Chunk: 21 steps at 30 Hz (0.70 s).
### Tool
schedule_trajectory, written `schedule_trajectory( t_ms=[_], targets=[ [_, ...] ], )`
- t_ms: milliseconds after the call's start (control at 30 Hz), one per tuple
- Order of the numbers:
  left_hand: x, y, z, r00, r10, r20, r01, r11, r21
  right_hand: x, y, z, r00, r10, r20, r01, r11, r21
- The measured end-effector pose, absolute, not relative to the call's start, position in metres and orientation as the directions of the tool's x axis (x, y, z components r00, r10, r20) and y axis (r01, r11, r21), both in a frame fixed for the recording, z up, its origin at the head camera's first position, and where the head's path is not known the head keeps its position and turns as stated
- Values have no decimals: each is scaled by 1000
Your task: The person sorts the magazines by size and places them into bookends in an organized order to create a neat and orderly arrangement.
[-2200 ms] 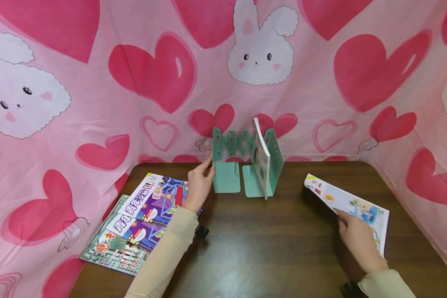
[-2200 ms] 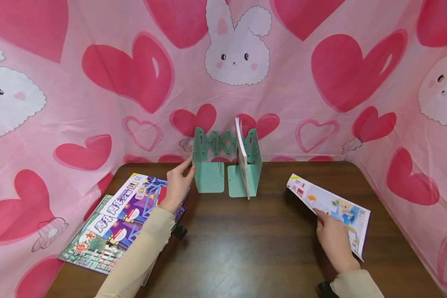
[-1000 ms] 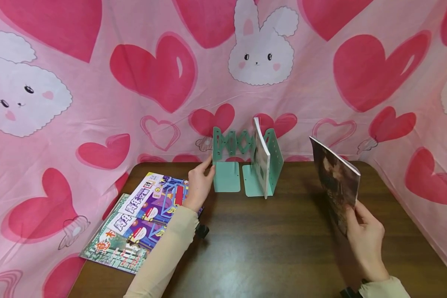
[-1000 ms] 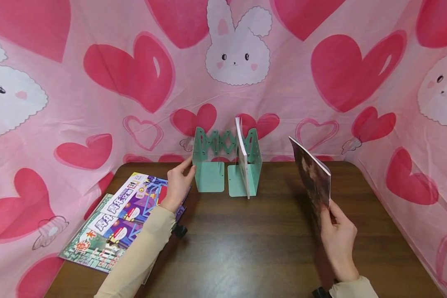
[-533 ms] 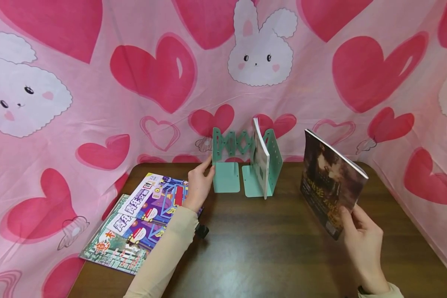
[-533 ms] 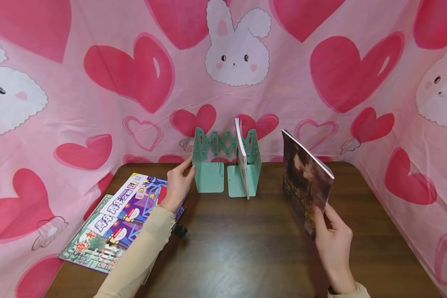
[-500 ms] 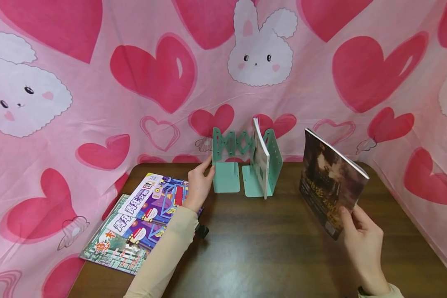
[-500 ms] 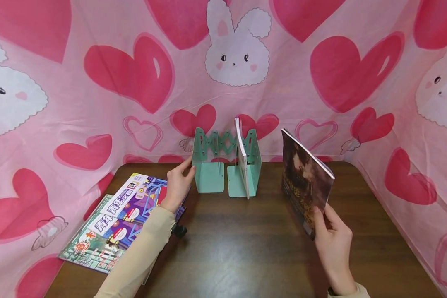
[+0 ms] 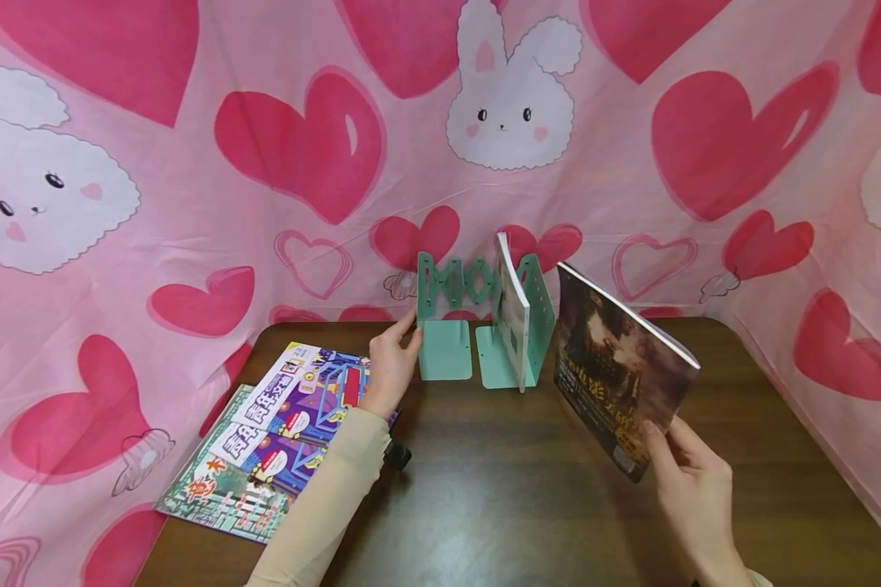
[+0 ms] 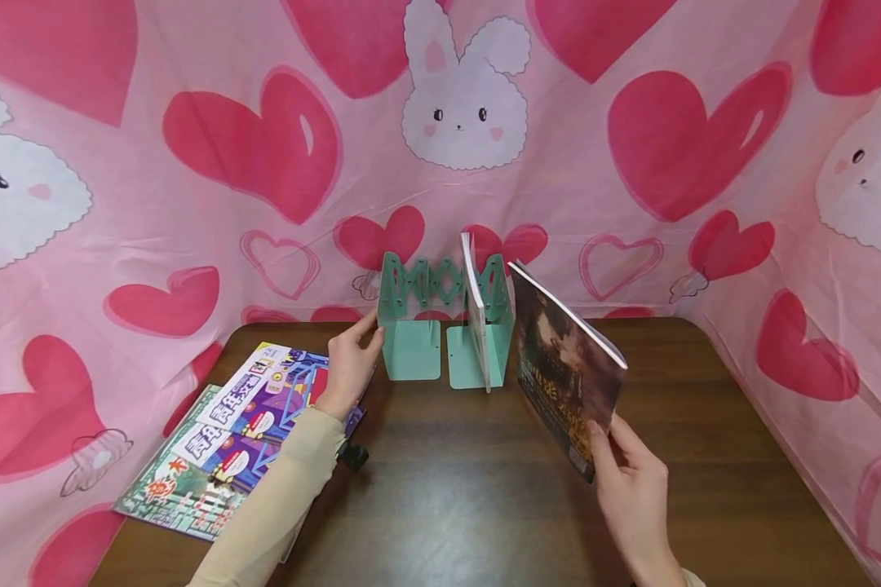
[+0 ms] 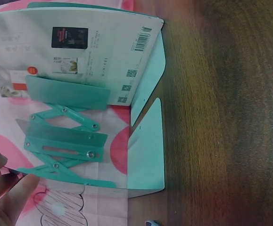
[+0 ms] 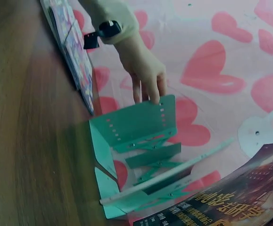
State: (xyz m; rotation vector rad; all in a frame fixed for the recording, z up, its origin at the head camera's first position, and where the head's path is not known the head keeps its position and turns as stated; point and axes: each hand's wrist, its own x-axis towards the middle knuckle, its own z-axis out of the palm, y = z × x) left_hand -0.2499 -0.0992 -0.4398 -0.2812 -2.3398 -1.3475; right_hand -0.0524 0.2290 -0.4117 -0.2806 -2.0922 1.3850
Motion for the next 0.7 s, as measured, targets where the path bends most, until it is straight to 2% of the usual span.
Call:
schedule_trajectory(
  t_ms=[700],
  targets=[
    [-249,-99,-440,-895,-37,444,369,497,785,-43,193,-410,-833,395,388,-240,373,-896]
  ],
)
